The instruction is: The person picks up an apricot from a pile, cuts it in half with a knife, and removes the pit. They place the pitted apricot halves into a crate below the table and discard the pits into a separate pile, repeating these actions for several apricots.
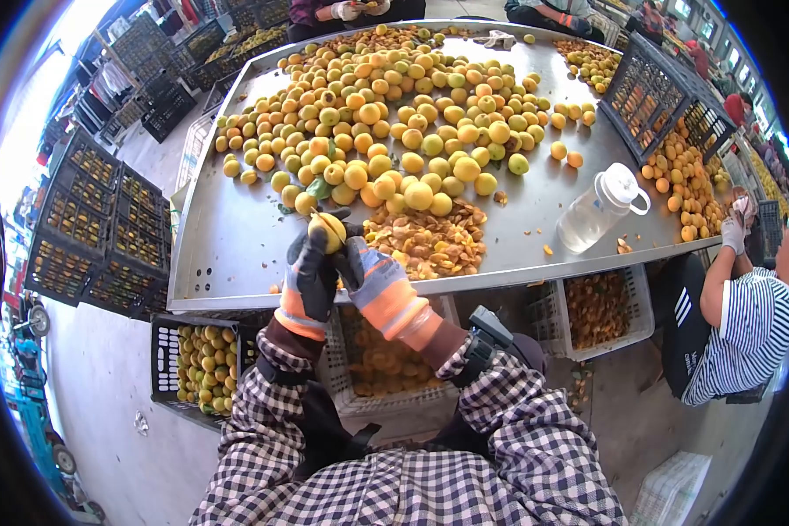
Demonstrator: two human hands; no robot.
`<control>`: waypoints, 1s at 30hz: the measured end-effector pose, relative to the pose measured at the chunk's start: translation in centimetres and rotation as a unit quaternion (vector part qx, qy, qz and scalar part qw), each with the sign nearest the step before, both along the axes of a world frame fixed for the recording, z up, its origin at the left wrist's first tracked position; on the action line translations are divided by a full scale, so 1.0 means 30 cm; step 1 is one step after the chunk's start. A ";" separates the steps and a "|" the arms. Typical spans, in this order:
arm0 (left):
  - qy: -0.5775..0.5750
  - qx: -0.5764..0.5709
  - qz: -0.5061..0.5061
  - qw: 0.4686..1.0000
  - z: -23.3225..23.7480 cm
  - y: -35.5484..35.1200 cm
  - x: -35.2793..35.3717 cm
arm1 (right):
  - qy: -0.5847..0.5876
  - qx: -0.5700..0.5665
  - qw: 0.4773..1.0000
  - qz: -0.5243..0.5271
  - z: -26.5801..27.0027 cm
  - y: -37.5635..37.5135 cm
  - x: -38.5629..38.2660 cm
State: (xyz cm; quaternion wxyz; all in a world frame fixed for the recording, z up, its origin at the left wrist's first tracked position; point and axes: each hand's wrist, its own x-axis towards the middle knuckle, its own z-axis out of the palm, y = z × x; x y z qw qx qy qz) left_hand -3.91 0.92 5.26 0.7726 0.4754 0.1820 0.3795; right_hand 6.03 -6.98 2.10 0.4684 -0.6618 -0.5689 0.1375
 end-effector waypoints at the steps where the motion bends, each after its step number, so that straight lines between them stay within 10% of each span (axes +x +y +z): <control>1: -0.034 -0.081 -0.027 0.996 0.019 -0.019 0.006 | -0.015 0.029 0.999 -0.003 -0.034 0.008 -0.004; 5: -0.038 -0.125 -0.024 0.991 -0.042 0.001 0.028 | -0.009 -0.001 1.000 -0.022 -0.025 0.001 -0.003; 8: 0.163 0.177 -0.004 0.970 -0.072 0.102 -0.030 | -0.047 -0.056 0.997 -0.025 0.017 -0.020 0.025; 15: 0.001 -0.117 -0.018 0.993 -0.093 0.008 0.046 | -0.080 0.040 0.995 -0.038 -0.046 0.014 0.000; 30: 0.115 0.103 -0.104 0.982 -0.036 0.075 0.031 | -0.135 -0.112 0.981 -0.085 0.026 -0.018 0.087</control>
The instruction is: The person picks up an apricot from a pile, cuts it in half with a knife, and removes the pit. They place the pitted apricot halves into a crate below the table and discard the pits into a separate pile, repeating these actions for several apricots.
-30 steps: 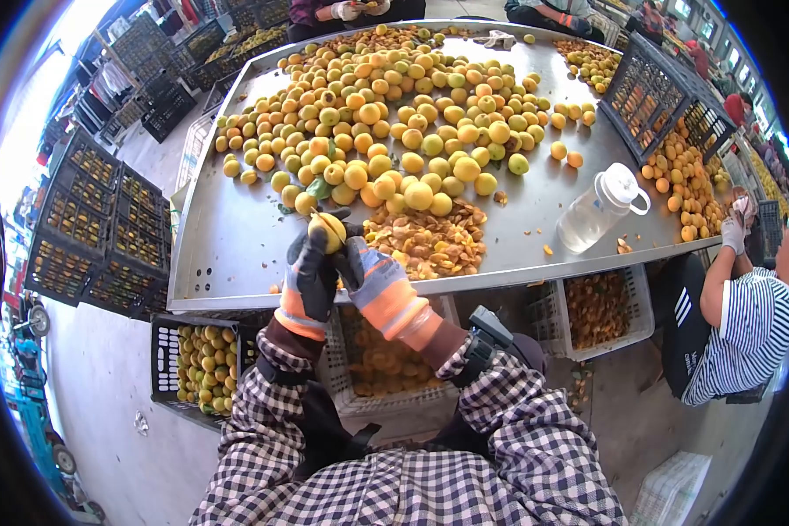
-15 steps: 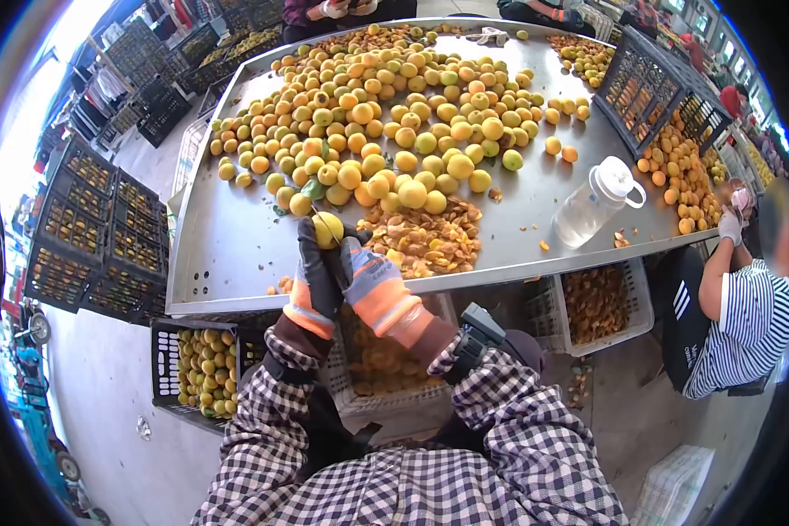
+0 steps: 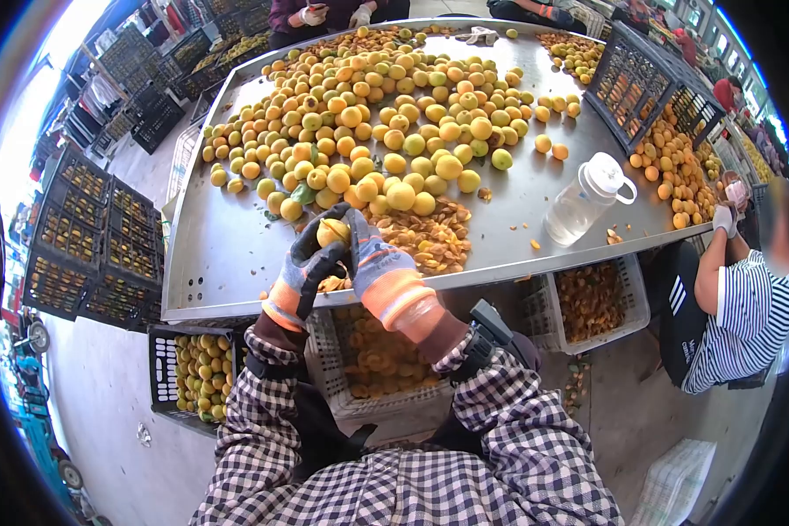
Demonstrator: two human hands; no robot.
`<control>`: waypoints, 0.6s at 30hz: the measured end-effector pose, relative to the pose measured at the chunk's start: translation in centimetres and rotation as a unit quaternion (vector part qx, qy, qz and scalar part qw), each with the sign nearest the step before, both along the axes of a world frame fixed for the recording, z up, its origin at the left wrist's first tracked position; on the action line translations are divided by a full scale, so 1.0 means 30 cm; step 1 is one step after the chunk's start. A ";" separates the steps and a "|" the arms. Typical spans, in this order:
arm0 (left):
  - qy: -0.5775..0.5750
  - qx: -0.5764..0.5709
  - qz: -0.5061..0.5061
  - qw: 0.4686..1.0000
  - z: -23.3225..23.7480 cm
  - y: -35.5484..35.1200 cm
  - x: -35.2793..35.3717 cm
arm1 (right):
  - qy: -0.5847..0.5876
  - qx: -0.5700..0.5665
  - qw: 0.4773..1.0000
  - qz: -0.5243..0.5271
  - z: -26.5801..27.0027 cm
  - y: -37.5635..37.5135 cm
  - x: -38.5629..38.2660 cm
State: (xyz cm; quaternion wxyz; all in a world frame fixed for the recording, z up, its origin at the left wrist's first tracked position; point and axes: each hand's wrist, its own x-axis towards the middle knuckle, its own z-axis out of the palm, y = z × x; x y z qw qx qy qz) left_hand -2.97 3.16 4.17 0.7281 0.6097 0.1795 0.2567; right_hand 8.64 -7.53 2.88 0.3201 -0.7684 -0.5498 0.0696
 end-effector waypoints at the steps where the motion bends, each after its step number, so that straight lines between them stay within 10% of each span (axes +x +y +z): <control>1: -0.008 0.012 -0.016 1.000 0.007 0.000 0.005 | 0.000 0.000 1.000 -0.002 -0.005 -0.004 0.002; 8: -0.041 0.043 0.107 0.992 0.036 -0.063 0.027 | 0.018 -0.049 0.992 0.117 -0.057 0.043 0.013; 11: -0.054 0.097 0.109 0.988 0.027 -0.060 0.022 | 0.097 0.124 0.981 0.113 -0.024 0.043 -0.011; 18: -0.083 0.054 0.059 0.993 0.030 -0.063 -0.013 | 0.517 0.172 0.835 0.078 0.011 0.041 0.057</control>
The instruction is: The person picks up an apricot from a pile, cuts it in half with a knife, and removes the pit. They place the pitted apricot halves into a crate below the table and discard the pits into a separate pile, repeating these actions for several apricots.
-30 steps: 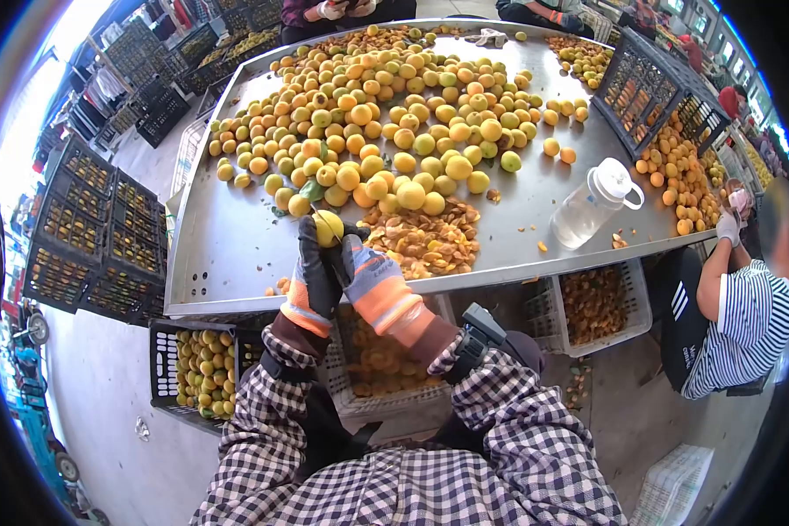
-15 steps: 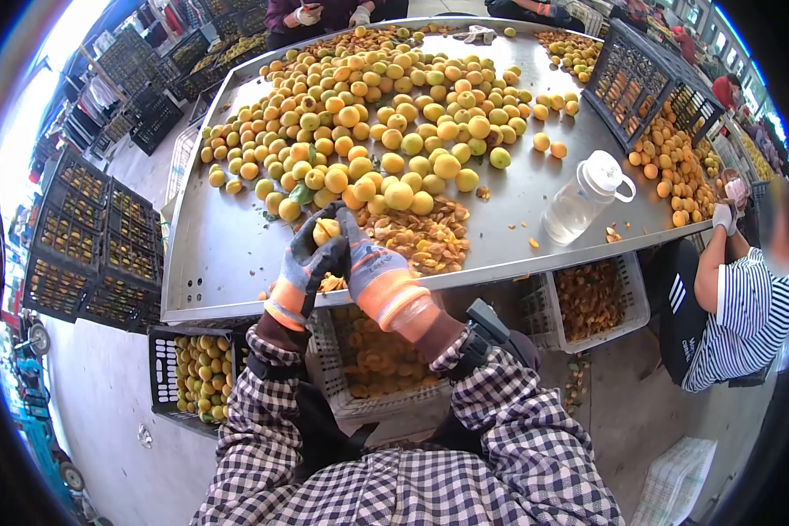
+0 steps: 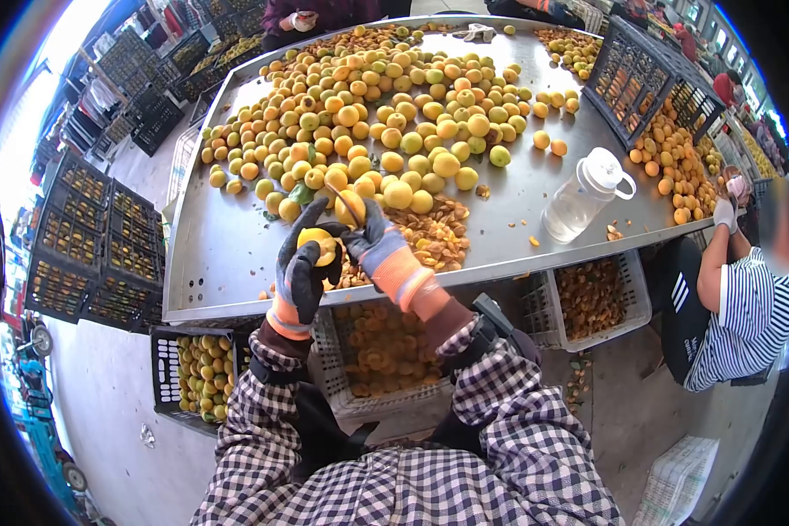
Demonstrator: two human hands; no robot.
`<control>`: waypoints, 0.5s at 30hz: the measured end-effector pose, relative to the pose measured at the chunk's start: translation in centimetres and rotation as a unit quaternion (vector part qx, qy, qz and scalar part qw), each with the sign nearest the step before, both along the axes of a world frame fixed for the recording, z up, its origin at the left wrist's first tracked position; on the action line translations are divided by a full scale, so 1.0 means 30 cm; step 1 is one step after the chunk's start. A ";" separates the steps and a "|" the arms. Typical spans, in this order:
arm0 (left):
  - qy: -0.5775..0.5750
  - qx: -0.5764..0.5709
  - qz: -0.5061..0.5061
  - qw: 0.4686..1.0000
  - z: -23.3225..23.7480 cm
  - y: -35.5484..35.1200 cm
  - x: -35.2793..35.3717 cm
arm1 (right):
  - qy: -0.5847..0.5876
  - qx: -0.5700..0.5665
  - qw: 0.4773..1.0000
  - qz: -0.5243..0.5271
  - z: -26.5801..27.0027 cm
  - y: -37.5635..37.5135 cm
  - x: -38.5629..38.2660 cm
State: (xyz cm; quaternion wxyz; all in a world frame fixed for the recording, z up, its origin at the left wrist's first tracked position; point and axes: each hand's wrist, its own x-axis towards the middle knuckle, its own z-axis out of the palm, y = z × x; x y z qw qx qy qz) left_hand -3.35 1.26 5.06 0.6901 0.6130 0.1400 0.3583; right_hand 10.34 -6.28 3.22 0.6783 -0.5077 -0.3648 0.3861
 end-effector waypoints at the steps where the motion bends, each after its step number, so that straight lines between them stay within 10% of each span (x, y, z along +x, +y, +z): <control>1: -0.013 -0.017 -0.037 0.999 -0.002 0.001 0.001 | -0.049 0.001 0.999 -0.023 -0.025 0.007 0.018; 11: -0.064 -0.255 -0.085 0.961 0.012 0.053 -0.042 | -0.191 -0.015 0.942 0.274 0.192 -0.139 0.085; 15: -0.004 -0.220 -0.111 0.969 0.019 0.003 -0.026 | 0.024 0.049 0.998 -0.014 0.184 -0.082 0.090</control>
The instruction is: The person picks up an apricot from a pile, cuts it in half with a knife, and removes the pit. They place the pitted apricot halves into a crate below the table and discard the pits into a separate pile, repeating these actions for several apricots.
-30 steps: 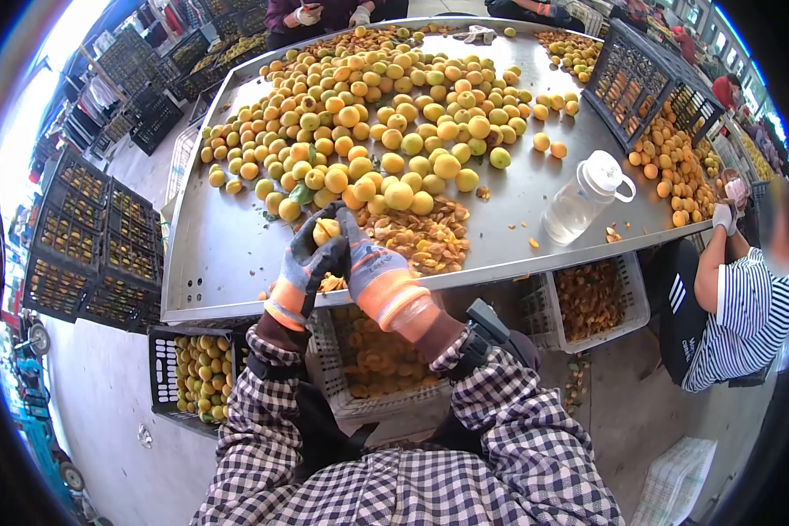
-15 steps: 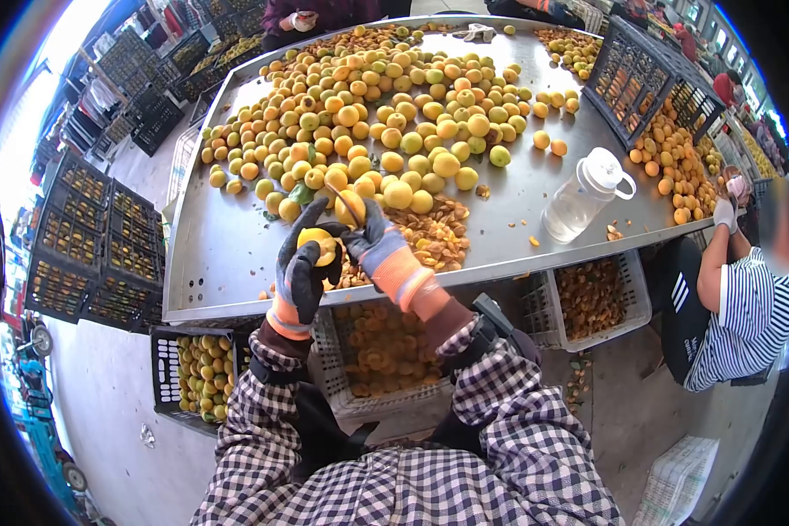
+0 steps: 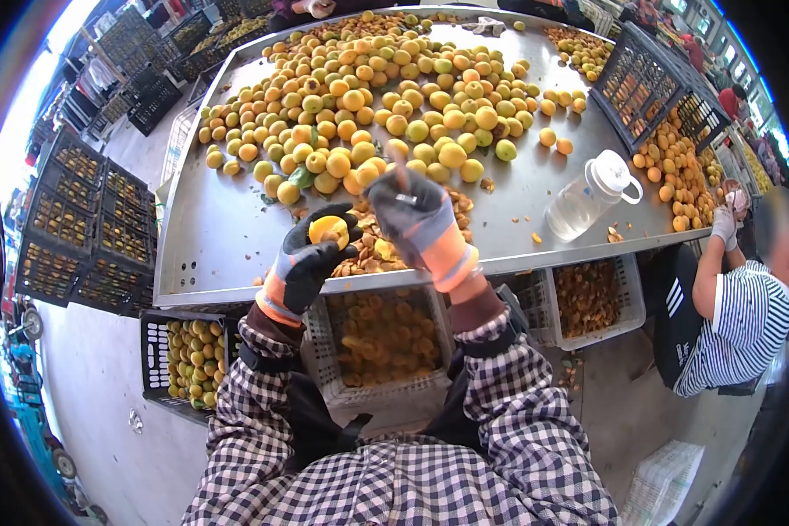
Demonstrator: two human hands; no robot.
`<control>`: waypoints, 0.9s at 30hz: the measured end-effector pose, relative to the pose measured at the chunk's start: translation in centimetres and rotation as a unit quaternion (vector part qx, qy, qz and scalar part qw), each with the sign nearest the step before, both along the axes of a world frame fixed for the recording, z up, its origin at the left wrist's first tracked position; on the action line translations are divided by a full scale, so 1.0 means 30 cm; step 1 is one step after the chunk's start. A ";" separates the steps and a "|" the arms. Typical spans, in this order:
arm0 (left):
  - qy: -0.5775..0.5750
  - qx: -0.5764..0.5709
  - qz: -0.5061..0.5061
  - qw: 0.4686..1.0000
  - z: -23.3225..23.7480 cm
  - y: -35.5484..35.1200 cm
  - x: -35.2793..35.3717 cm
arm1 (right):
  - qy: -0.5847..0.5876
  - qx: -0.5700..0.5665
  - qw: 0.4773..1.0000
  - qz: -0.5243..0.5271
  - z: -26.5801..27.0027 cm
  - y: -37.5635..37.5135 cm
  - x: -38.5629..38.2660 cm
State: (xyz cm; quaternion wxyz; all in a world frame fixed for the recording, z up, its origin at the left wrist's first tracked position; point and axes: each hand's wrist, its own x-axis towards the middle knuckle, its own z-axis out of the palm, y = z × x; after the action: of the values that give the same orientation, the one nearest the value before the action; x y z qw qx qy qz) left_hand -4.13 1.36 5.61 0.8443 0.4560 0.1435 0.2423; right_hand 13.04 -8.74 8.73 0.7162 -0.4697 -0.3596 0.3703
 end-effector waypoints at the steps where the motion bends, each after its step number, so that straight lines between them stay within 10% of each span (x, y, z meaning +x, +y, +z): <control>1: 0.022 0.036 -0.012 0.999 -0.003 -0.015 0.012 | 0.030 0.038 0.998 -0.030 -0.008 0.003 -0.002; 6: 0.042 0.048 -0.060 0.996 -0.037 -0.065 0.053 | 0.138 0.196 0.963 -0.123 0.006 0.035 -0.033; 14: 0.105 0.066 -0.066 0.990 -0.058 -0.085 0.075 | 0.037 0.201 0.975 -0.082 -0.014 0.060 -0.037; 27: 0.137 0.163 -0.008 0.977 -0.088 -0.096 0.114 | 0.235 0.245 0.940 -0.026 -0.072 0.082 -0.044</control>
State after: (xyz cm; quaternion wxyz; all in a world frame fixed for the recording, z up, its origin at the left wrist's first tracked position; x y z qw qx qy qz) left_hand -0.72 -1.53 2.97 0.7330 0.6175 0.2124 0.1906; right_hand 11.72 -6.28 6.56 0.8827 -0.1883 -0.2479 0.3520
